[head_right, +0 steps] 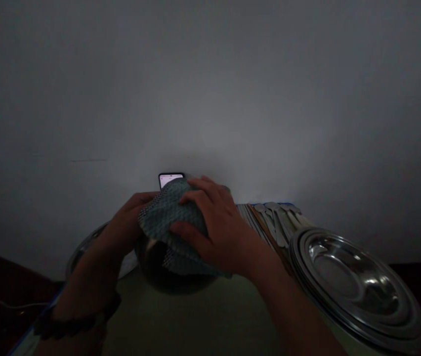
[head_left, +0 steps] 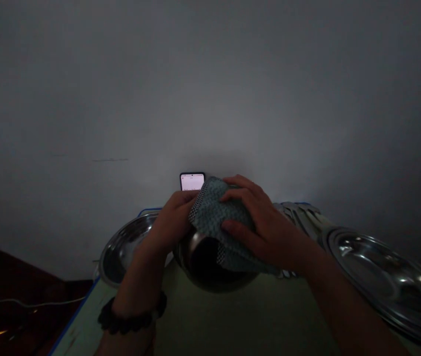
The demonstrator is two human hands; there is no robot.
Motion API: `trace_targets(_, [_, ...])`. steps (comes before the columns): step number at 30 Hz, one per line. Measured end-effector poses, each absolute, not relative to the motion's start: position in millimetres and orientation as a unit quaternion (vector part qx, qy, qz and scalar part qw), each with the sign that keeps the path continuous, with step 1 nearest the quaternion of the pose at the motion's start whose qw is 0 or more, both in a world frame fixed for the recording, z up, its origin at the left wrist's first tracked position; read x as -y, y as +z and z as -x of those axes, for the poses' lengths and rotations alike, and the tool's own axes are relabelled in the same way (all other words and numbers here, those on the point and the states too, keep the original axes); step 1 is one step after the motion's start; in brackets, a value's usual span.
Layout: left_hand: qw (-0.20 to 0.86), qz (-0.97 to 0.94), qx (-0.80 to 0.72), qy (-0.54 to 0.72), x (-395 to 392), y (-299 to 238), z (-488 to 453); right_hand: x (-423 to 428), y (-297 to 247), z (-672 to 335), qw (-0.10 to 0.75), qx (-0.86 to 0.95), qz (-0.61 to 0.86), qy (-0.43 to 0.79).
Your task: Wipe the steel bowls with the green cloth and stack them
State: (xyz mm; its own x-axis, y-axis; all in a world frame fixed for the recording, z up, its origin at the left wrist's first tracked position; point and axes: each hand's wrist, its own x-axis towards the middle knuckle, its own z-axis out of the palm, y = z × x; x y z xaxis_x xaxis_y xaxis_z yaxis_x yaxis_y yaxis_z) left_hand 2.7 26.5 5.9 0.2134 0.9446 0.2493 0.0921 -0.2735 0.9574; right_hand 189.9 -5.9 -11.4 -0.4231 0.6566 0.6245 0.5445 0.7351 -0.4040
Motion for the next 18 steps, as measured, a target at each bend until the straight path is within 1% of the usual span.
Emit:
trace_targets(2, [0.446, -0.626, -0.422, 0.481, -26, 6, 0, -2, -17, -191, 0.418, 0.84, 0.333, 0.096])
trace_targets(4, [0.442, -0.591, -0.448, 0.504, -27, 7, 1, -12, -22, -195, 0.454, 0.82, 0.328, 0.116])
trace_targets(7, [0.448, -0.481, -0.467, 0.592, -30, 7, -3, -25, -30, -203, 0.53, 0.755, 0.356, 0.15])
trace_targets(9, [0.464, -0.393, -0.444, 0.658, -34, 4, -10, -31, -34, -205, 0.576, 0.694, 0.394, 0.177])
trace_targets(11, [0.493, -0.303, -0.402, 0.709, -39, 0, -21, -35, -38, -203, 0.604, 0.641, 0.436, 0.187])
trace_targets(15, [0.568, -0.148, -0.349, 0.73, -44, -5, -40, -33, -47, -189, 0.615, 0.618, 0.471, 0.134])
trace_targets(18, [0.605, -0.122, -0.334, 0.713, -41, -2, -46, -27, -50, -179, 0.616, 0.639, 0.458, 0.04])
